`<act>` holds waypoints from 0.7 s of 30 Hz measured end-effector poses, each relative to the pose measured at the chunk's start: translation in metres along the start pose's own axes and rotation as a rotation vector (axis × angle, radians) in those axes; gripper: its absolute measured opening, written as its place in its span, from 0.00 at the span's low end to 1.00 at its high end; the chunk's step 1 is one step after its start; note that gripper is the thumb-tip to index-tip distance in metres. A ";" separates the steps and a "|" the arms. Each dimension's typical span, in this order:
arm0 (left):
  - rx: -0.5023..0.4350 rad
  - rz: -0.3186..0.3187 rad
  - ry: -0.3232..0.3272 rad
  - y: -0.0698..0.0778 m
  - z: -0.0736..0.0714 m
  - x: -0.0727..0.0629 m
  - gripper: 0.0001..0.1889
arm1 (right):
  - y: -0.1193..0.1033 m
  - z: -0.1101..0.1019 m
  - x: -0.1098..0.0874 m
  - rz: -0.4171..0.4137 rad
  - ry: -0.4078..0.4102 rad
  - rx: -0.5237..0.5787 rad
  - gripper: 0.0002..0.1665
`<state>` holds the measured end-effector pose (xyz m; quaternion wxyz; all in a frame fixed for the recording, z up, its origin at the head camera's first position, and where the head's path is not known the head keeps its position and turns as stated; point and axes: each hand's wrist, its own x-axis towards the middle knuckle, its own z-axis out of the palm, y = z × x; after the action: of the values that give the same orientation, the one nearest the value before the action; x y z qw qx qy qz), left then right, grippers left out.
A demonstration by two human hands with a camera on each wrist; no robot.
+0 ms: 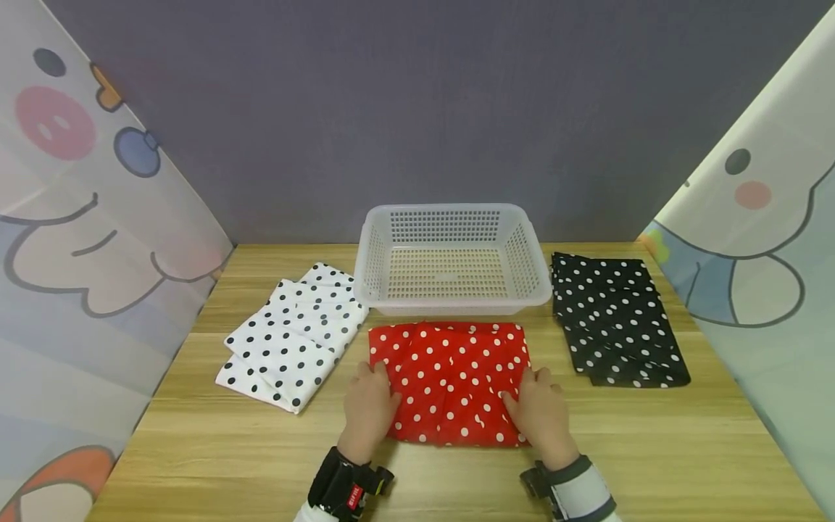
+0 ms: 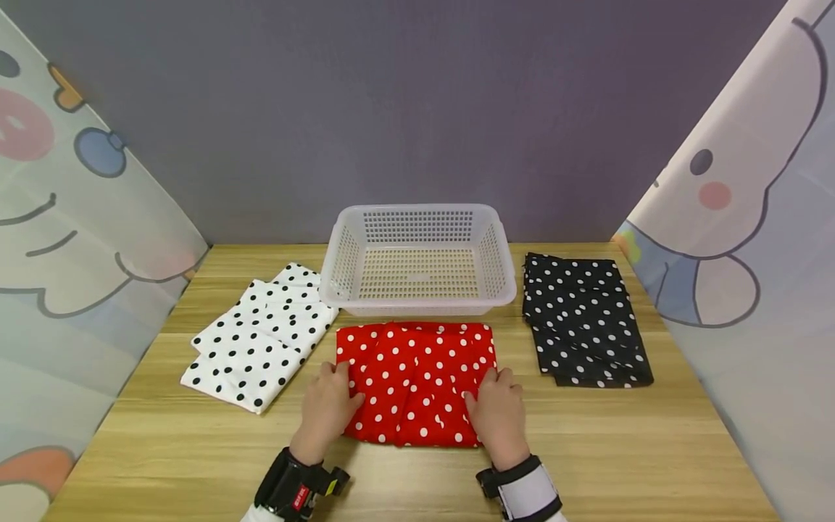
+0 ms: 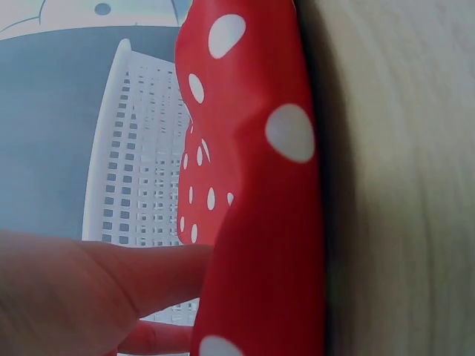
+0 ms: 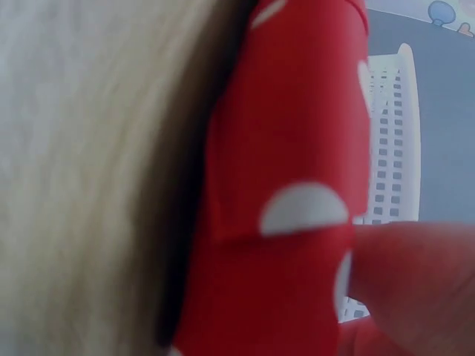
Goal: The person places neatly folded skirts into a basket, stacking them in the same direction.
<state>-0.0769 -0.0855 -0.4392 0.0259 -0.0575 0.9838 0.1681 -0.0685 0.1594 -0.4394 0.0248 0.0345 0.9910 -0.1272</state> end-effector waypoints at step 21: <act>-0.103 -0.018 -0.019 0.003 0.005 0.006 0.18 | -0.007 0.012 0.009 0.031 -0.047 0.109 0.30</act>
<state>-0.0833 -0.0818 -0.4431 0.0339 -0.0658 0.9729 0.2189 -0.0776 0.1500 -0.4497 0.0481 0.0482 0.9811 -0.1812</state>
